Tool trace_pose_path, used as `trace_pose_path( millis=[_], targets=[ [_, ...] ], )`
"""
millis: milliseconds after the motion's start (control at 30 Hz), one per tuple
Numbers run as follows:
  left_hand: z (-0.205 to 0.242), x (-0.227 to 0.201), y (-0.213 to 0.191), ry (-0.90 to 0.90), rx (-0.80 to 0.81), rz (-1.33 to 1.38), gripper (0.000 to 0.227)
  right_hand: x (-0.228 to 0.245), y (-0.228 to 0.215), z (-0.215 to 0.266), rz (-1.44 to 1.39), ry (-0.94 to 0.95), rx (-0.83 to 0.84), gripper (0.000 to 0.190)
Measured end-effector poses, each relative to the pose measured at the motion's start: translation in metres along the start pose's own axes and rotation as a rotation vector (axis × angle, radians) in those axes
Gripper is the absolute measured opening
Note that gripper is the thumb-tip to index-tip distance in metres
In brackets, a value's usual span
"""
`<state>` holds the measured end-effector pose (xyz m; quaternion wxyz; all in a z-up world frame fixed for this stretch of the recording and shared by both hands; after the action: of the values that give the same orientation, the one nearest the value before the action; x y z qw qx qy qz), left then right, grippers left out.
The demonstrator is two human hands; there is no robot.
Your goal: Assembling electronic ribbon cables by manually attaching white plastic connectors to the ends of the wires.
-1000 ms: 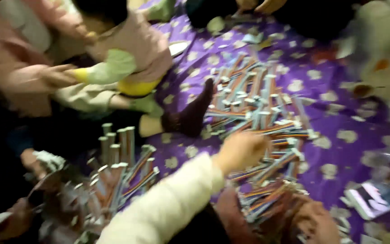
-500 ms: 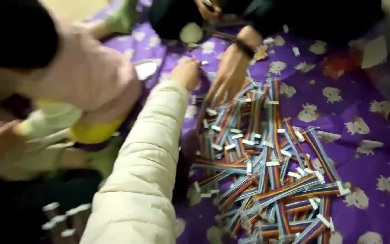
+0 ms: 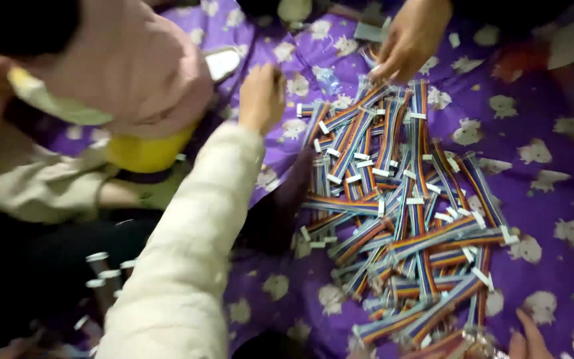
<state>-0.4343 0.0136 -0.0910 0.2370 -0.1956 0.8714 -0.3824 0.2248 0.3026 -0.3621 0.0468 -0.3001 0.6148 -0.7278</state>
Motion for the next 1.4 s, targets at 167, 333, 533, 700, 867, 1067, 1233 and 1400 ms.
trace_pose_path(
  millis=[167,333,533,700,867,1067,1233,1400],
  targets=[
    [0.060,-0.135,-0.204,-0.036,-0.169,0.319,0.007,0.156,-0.113,0.010,0.173,0.122,0.163,0.047],
    [0.152,-0.291,-0.272,0.052,0.063,0.523,0.004,0.159,-0.157,0.049,-0.360,0.092,0.008,0.023],
    [0.283,-0.437,-0.221,0.224,0.487,0.667,0.014,0.219,-0.202,0.227,-1.294,0.697,0.958,0.049],
    [0.311,-0.458,-0.213,0.246,0.523,0.782,0.017,0.174,-0.210,0.255,-1.271,0.759,0.991,0.034],
    [0.355,-0.425,-0.133,0.418,0.640,0.097,0.023,0.153,-0.247,0.230,-0.160,0.111,0.259,0.034],
    [0.365,-0.415,-0.089,0.473,0.619,-0.020,0.045,0.158,-0.202,0.185,0.452,0.083,0.173,0.051],
    [0.345,-0.450,-0.161,0.375,1.033,0.144,0.074,0.169,-0.203,0.218,0.622,0.122,0.373,0.060],
    [0.345,-0.484,-0.235,0.491,1.122,0.096,0.079,0.139,-0.173,0.237,0.600,0.116,0.621,0.061]
  ],
)
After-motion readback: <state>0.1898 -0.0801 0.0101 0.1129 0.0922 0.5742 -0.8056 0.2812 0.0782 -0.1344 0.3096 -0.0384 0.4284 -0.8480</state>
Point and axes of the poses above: each hand's wrist, its own z-axis away from the middle knuckle, its own y-axis out of the palm, x = y × z, the point moved 4 cm from there along -z, towards the middle knuckle, and after that the axes turned 14 degrees about y, right-handed, at the moved point
